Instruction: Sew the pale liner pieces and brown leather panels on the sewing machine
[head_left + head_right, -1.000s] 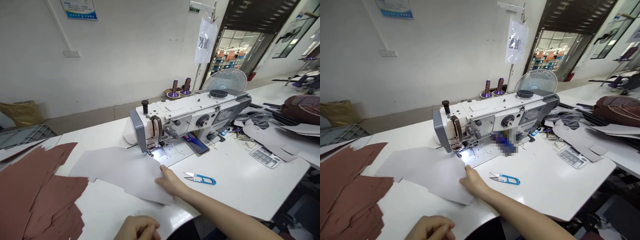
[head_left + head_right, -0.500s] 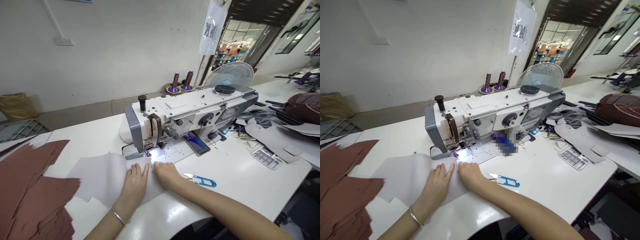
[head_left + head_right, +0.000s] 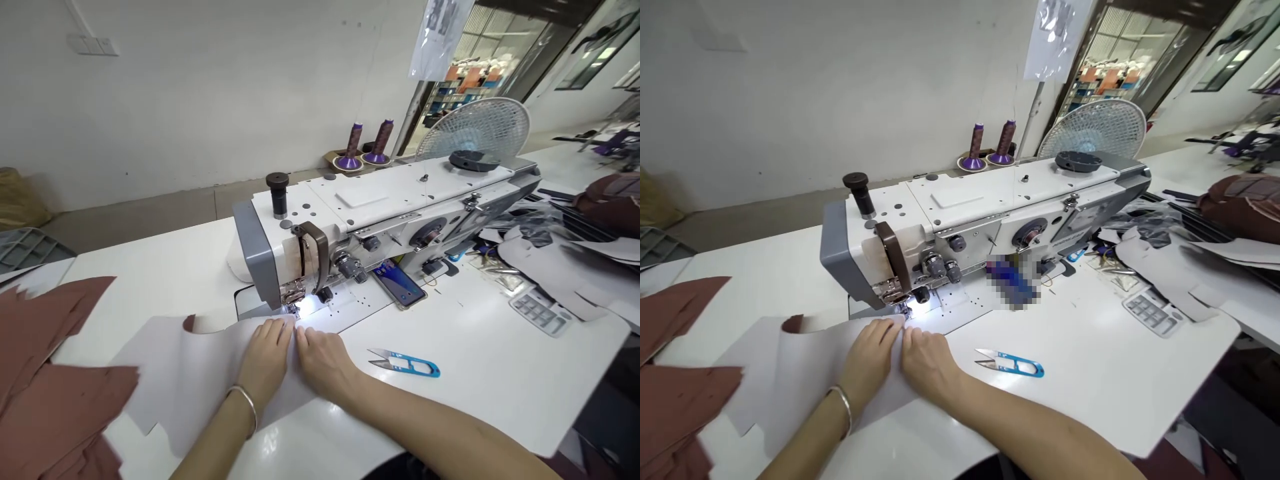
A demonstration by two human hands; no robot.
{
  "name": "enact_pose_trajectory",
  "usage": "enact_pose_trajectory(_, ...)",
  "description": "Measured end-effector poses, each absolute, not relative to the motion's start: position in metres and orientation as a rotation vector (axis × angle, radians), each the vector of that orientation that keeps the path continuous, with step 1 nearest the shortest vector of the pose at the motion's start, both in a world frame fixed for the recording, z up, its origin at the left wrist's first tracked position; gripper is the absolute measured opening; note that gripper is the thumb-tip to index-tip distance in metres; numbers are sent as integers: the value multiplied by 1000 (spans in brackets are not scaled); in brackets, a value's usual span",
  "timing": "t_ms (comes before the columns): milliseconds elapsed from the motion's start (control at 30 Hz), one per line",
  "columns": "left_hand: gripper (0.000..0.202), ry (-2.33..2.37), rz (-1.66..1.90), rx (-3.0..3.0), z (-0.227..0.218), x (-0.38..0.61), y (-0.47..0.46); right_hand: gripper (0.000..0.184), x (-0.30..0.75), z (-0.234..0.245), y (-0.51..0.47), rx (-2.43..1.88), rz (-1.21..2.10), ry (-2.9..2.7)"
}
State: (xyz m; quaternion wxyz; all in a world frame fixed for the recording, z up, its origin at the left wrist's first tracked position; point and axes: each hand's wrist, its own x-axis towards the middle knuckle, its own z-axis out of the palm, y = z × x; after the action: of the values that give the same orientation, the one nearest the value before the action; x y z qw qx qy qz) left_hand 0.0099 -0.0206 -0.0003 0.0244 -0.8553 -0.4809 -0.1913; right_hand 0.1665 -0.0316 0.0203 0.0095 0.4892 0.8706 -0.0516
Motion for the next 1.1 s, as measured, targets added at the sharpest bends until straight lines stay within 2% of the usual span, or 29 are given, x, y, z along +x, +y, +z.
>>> enact_pose_trajectory(100, 49, -1451, -511, -2655, -3, 7, -20, 32, 165, 22, -30, 1487, -161, 2716)
enact_pose_trajectory(167, 52, -1452, -476, -2659, -4, 7, -20, 33, 165, 21, -30, 1478, -159, 2723)
enact_pose_trajectory(300, 41, -1462, -502, -2634, -6, 8, -18, 35, 167, 17, -30, 1498, -100, 2778)
enact_pose_trajectory(567, 36, -1447, -616, -2568, -1, 12, -20, 39, 166, 12, -34, 1481, 131, 2856)
enact_pose_trajectory(1100, 31, -1408, -688, -2533, -7, 16, -9, 39, 167, 16, -23, 1500, 95, 2839)
